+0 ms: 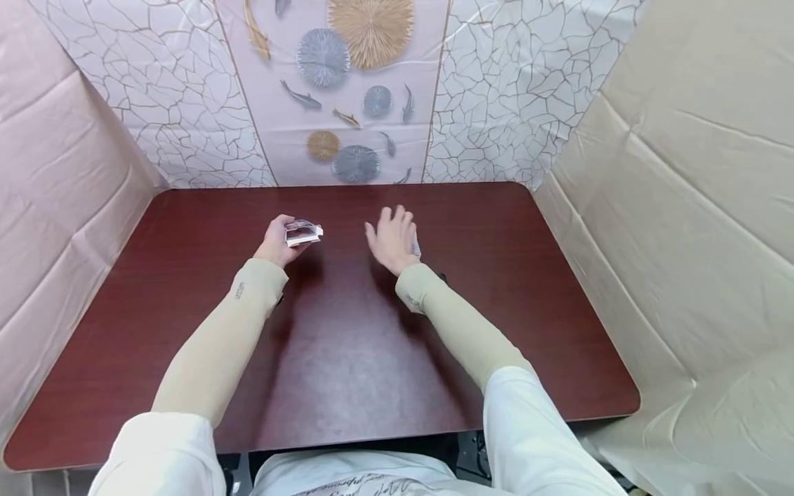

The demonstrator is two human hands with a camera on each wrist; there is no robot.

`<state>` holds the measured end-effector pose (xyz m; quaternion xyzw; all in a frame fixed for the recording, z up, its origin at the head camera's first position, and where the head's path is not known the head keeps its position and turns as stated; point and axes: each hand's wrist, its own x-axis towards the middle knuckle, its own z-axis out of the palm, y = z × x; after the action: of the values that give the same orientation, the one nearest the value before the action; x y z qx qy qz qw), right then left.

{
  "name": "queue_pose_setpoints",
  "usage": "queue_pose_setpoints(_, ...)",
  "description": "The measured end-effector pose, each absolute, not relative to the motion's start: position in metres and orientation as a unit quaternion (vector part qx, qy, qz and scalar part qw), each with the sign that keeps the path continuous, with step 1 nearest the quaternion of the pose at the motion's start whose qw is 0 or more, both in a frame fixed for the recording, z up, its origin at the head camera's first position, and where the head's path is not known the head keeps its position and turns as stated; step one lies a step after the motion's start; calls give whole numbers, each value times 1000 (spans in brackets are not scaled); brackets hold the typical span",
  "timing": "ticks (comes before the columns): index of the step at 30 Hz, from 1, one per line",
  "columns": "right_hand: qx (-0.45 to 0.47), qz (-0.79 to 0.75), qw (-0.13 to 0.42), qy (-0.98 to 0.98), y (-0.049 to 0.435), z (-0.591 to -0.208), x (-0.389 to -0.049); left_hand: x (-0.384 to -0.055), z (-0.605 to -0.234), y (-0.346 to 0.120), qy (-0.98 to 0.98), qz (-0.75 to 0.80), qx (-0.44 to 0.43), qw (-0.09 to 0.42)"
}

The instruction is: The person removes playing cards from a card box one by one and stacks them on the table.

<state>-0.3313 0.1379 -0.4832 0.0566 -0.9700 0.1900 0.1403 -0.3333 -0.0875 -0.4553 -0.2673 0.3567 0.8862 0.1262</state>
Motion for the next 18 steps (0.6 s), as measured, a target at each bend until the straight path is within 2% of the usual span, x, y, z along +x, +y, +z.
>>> queue_pose_setpoints(4, 190, 289, 138, -928, 112, -452, -314, -339, -451, -79, 351, 891, -258, 129)
queue_pose_setpoints(8, 262, 315, 117, -905, 96, -436, -298, -345, -451, -67, 363, 885, -258, 136)
queue_pose_setpoints(13, 282, 259, 91, -919, 82, -434, -294, -347, -453, -61, 366, 885, -257, 130)
queue_pose_setpoints(18, 262, 185, 28, -947, 69, -434, -297, -345, -458, -63, 376, 887, -231, 138)
